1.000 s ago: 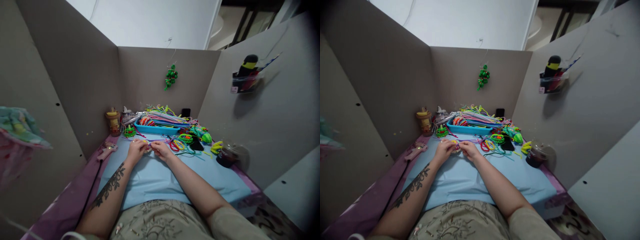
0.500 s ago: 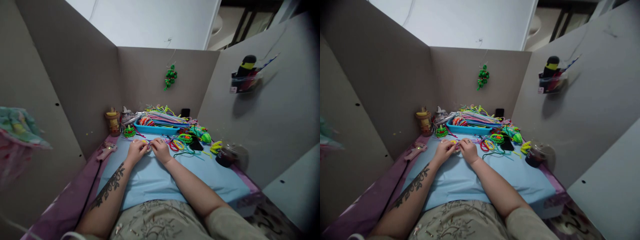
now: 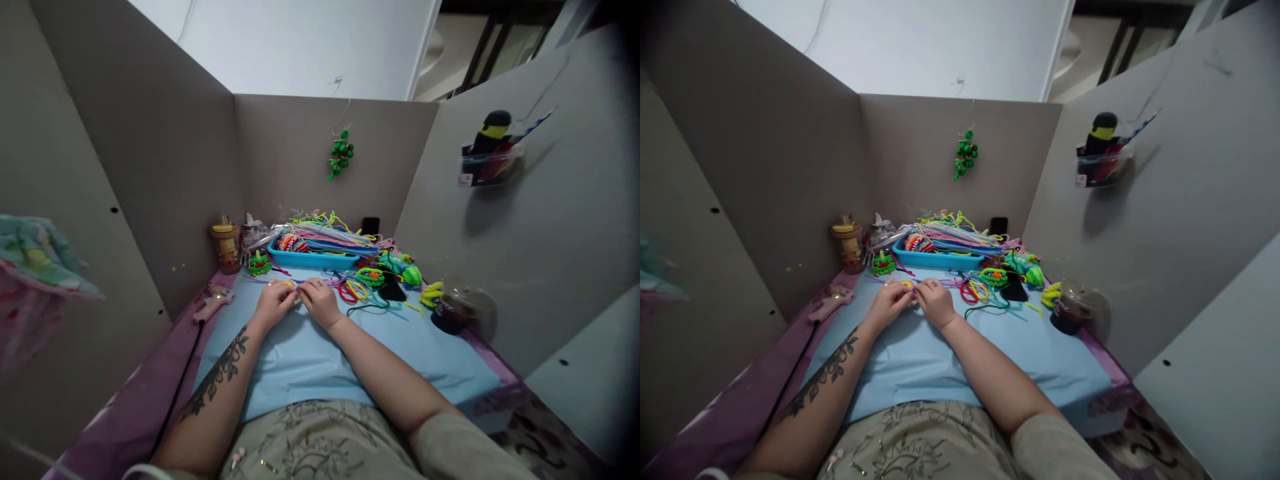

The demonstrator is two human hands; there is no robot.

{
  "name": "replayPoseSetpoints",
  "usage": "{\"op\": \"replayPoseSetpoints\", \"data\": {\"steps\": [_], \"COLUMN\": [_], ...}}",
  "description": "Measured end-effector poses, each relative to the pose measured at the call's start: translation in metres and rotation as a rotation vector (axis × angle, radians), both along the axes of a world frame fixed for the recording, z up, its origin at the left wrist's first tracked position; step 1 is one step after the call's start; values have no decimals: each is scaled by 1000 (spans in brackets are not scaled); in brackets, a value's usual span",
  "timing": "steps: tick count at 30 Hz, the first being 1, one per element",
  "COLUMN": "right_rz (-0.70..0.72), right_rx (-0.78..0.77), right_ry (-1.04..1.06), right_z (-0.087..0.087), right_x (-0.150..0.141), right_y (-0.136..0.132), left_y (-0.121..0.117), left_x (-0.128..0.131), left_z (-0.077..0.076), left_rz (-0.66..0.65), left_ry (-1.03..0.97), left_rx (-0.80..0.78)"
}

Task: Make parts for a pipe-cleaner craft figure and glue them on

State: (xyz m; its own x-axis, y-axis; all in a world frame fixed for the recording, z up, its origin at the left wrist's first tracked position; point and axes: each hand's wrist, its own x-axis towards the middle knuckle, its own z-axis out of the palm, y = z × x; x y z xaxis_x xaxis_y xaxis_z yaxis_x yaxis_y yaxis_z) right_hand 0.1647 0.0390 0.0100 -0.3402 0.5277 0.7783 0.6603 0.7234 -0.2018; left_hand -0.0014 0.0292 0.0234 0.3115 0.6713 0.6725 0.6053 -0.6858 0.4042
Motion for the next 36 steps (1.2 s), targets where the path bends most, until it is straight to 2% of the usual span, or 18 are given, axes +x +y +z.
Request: {"op": "replayPoseSetpoints", "data": {"steps": [7,12,17,23,31,36], "right_rz": [34,60,85,107,366,415], "right_rx": [-34,-45,-145,-403,-964,-1070], "right_ry": [63,123,246,487,897,1012], "right_z": [-1,0,1,5,4,8], "right_x": [-2,-2,-2,-7,-13,-14], "right_y": [1,2,4,2,1,0], "left_y": [-1,0,1,1,0,3], "left_x": [0,1,1,1,1,0], "left_z": [2,0,-1,-1,0,-5], "left_rz": [-25,5,17,23,19,73], "left_ry": [5,5,24,47,50,26], "left_rx": [-4,0,1,-22,-42,-40]}}
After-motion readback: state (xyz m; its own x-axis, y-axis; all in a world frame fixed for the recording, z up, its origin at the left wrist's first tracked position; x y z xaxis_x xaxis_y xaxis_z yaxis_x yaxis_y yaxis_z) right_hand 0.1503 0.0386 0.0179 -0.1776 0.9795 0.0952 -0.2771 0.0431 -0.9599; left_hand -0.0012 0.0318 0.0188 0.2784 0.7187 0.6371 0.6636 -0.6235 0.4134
